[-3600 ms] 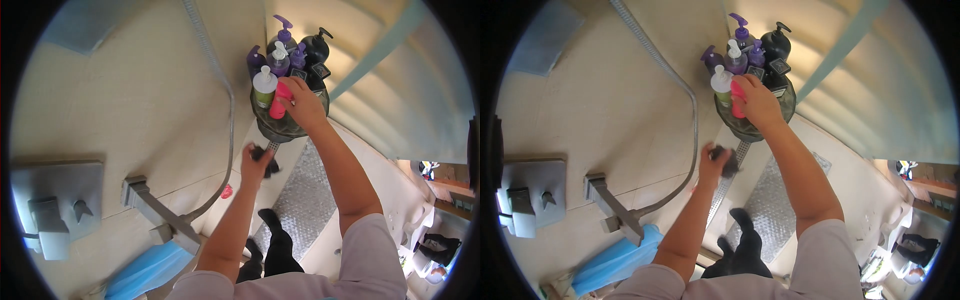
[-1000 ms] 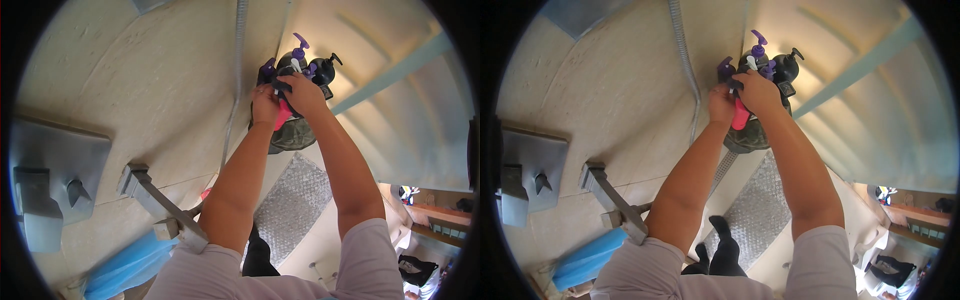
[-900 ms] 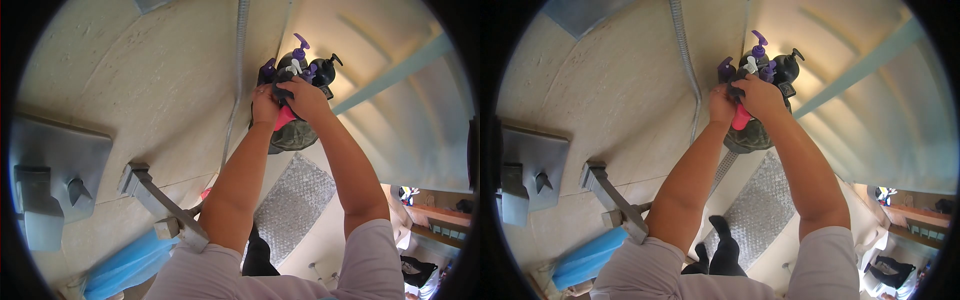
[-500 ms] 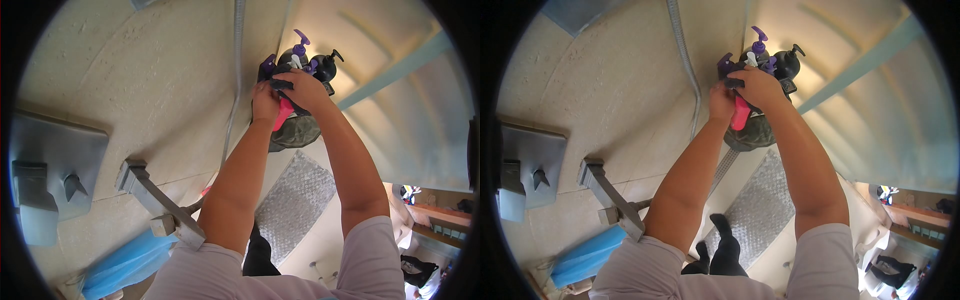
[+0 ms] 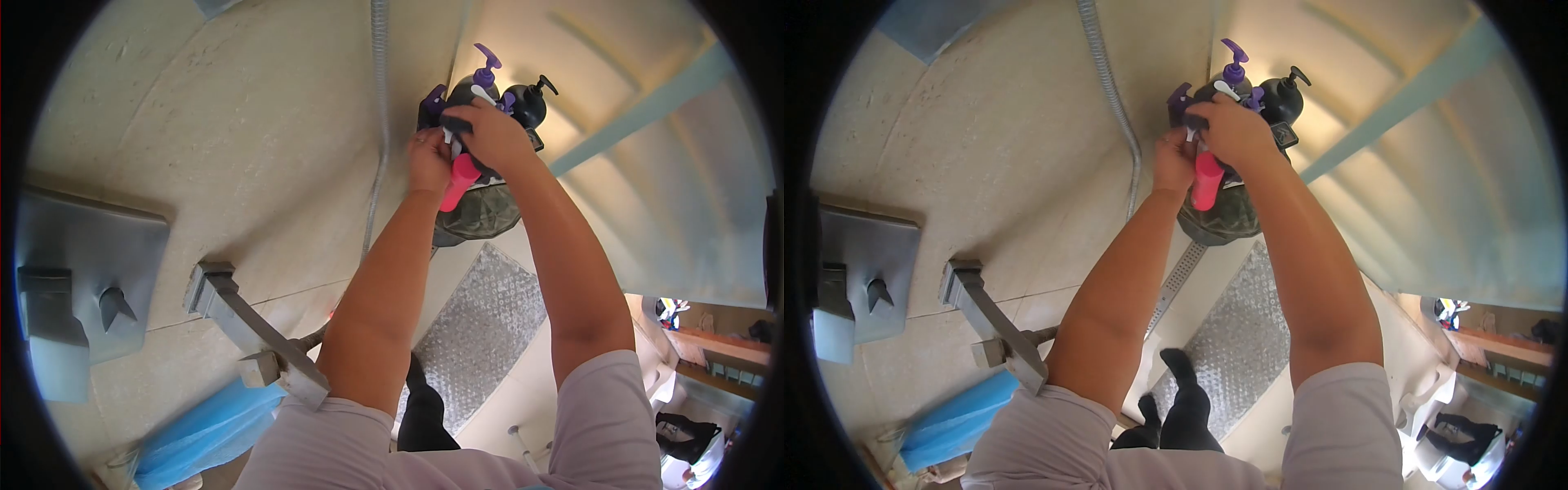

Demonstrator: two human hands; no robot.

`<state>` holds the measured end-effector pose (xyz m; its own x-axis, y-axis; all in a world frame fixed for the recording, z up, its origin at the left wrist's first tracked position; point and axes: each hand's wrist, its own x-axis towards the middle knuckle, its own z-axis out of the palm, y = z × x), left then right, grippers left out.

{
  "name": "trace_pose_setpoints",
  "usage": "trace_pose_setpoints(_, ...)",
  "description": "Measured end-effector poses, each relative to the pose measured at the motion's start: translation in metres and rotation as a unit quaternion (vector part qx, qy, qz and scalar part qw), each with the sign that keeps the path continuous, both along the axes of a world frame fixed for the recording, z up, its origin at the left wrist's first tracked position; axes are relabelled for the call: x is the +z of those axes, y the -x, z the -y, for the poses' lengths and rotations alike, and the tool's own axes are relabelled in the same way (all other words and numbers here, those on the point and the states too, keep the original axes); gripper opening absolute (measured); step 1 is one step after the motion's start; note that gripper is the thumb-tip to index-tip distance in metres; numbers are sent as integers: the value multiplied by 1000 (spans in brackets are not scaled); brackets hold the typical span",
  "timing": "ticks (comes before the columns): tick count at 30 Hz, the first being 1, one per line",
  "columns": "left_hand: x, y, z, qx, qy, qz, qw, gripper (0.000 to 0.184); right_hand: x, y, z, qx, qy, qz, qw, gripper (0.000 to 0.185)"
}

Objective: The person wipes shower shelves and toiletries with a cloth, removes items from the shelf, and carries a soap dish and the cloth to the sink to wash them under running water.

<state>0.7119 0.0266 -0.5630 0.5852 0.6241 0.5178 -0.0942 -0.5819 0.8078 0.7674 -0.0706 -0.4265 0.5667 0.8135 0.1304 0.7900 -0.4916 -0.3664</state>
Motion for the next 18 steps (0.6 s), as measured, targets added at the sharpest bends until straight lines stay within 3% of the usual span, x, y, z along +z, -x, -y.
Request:
trace_pose_setpoints(3,1,0,1,18,-35,-7,999,12,4,-10,8,-6,-124,35,992,36)
trace_pose_setpoints(5,4,3,-3,22,-82,-25,996,15,36,9,30,-28,-154,38,987,37)
trace_pose_setpoints(8,17,17,9,36,52,-51,997,32,66,39,85,-73,-224,15,972,40)
trace_pose_setpoints(12,9,42,34,72,332,35,940,43,8,72,166,-210,-318,-105,919,42)
trace_pose_setpoints(15,-39,80,78,124,507,27,853,45,-49,115,205,-271,-233,-218,908,38)
trace_pose_setpoints(16,-18,102,98,125,544,-34,829,46,-58,132,213,-269,-182,-237,916,37)
trace_pose_setpoints(17,-19,128,119,111,497,-128,851,45,-64,150,216,-249,-152,-287,912,36)
trace_pose_setpoints(18,-76,152,146,53,476,-98,873,46,-64,168,214,-227,-123,-334,906,36)
